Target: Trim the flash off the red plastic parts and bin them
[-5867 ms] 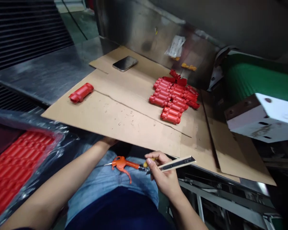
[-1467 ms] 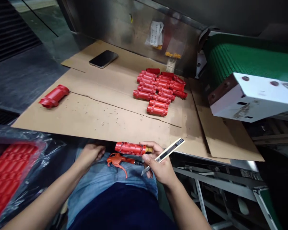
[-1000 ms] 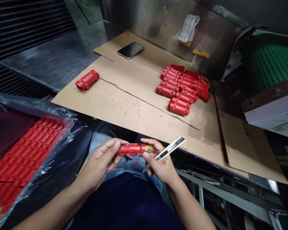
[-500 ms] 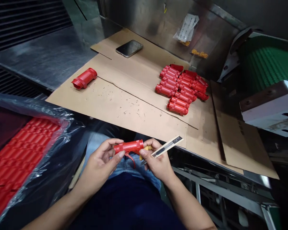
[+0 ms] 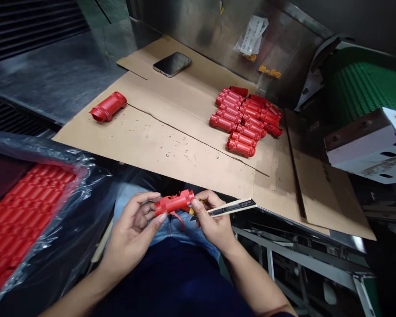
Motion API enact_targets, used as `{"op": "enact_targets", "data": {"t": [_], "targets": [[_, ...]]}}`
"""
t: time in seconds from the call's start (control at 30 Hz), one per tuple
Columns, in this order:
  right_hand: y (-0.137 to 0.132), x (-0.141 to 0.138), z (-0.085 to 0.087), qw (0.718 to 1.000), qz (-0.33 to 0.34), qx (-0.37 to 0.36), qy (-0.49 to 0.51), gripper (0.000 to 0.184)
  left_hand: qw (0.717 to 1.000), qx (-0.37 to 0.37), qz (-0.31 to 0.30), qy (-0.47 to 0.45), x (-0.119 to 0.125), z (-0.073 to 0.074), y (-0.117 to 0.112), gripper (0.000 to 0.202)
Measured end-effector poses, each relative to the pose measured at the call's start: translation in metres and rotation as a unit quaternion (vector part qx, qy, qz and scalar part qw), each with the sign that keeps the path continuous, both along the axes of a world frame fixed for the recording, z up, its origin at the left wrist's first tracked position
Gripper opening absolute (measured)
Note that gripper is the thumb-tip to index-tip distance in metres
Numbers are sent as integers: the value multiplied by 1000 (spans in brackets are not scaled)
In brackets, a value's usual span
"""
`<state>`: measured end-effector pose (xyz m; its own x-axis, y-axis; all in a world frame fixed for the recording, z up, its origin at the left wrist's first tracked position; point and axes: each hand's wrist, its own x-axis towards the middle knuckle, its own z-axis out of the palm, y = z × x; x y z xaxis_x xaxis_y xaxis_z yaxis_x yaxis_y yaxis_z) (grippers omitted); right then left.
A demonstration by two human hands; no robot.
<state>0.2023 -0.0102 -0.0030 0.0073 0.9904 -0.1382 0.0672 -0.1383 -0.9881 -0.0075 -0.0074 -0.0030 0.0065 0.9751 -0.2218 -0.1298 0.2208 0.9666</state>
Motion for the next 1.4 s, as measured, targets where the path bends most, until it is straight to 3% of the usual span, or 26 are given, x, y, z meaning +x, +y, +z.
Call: {"op": "enact_targets", "data": {"t": [0.13,0.23,0.3,0.37,0.43,0.53,0.67,0.87,1.1,1.2,1.3,1.4], "targets": [[8,15,9,984,121,94,-92,29,992,-75,-73,-71,-2,-5,13,26],[13,20,16,960,201,146,-132,26,973,-105,-185,-90,-4,-5,22,25],[13,19,19,956,230,143,-112,24,960,-106,-241,-93,-7,-4,25,32],[12,16,20,976,198,80,-48,25,962,-98,-238,-96,-11,-6,24,32],[10,13,19,989,138,-35,33,35,971,-85,-200,-96,-15,-12,22,30],[8,8,15,970,125,-175,109,50,976,-69,-179,-105,-20,-23,19,36],[10,2,14,947,164,-228,153,52,978,-53,-175,-105,-21,-29,18,37],[13,-2,17,935,171,-270,153,50,985,0,-163,-58,-18,-24,19,33],[7,6,22,960,165,-199,106,41,985,-29,-156,-73,-19,-30,16,37],[5,12,30,987,150,-50,8,27,982,-33,-163,-88,-19,-30,15,37],[5,15,37,979,133,107,-108,19,982,-38,-163,-91,-18,-30,15,37],[5,14,38,982,123,82,-118,22,982,-46,-160,-92,-18,-30,15,38]]}}
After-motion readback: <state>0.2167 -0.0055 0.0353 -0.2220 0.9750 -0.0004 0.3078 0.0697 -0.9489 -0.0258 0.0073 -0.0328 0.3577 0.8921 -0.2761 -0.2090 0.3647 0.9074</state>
